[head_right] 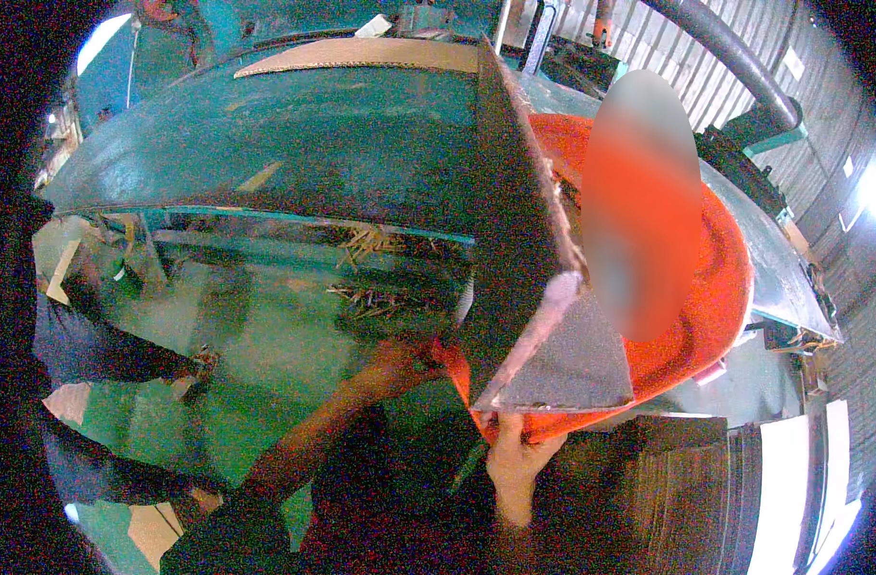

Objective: The person uses a utility knife to cut a piece of cardboard on a green industrial machine. They measure the cardboard with a tape measure, clamp it with a C-clamp, and make precise cuts along marked lines.

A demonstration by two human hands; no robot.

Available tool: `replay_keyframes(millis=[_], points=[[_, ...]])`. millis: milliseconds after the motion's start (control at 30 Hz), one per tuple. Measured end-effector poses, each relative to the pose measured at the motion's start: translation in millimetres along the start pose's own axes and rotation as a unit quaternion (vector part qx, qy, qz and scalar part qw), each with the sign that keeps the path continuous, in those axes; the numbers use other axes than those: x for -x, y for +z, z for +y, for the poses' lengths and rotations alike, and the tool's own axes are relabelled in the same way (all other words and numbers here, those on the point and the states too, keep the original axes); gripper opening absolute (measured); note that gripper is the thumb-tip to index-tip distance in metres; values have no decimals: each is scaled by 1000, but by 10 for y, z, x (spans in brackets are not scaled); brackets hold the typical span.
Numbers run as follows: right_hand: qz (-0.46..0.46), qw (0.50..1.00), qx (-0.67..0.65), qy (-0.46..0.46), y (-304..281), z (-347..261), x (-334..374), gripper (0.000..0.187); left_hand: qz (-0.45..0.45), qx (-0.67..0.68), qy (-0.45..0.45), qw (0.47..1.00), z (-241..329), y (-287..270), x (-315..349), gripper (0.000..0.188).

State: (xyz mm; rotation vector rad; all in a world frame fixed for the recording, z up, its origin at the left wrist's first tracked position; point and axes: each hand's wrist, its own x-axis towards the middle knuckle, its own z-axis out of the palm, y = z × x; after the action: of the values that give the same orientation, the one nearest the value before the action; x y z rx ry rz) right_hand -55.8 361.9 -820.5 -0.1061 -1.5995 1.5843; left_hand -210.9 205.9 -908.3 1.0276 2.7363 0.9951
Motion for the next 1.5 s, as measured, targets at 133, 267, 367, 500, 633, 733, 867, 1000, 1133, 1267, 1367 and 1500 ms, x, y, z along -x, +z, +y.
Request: replay_keyframes(millis=[133, 267, 367, 500, 633, 733, 867, 1000, 1133, 1267, 1367, 1500], points=[[21, 998, 52, -29, -17, -19, -42, 20, 46, 228, 78, 970, -89, 221, 6, 52], [15, 1000, 1, 2, -9, -11, -26, 20, 7, 237, 80, 968, -184, 185, -21, 54], [30, 999, 1, 13, 25, -7, -4, 20, 150, -77, 155, 973, -128, 39, -17, 52], [0, 999, -37, 22, 17, -65, -1, 19, 2, 19, 93, 995, -61, -98, -34, 47], [-62, 997, -38, 13, -8, -123, -25, 17, -87, 144, 172, 971, -136, -173, -158, 41], [-20, 997, -52, 56, 12, -117, -34, 12, -124, 75, 85, 986, -204, -246, -202, 35], [-62, 997, 44, 5, -25, -154, -76, 16, -125, 98, 29, 987, -183, -319, -130, 30], [-86, 992, 83, 31, -85, -268, -111, 24, -121, 182, 89, 972, -98, -327, -60, 29], [-95, 995, 37, 2, -33, -320, -132, 23, -93, 176, 54, 978, -41, -313, -57, 31], [-50, 998, 17, 19, 4, -271, -124, 24, -32, 301, -22, 953, -25, -206, -53, 32], [-103, 994, 48, 1, -47, -239, -119, 25, -77, 177, 21, 981, -78, -169, -9, 31], [-112, 992, 46, 18, -146, -226, -158, 26, -112, 320, -14, 941, -82, -189, -20, 27]])
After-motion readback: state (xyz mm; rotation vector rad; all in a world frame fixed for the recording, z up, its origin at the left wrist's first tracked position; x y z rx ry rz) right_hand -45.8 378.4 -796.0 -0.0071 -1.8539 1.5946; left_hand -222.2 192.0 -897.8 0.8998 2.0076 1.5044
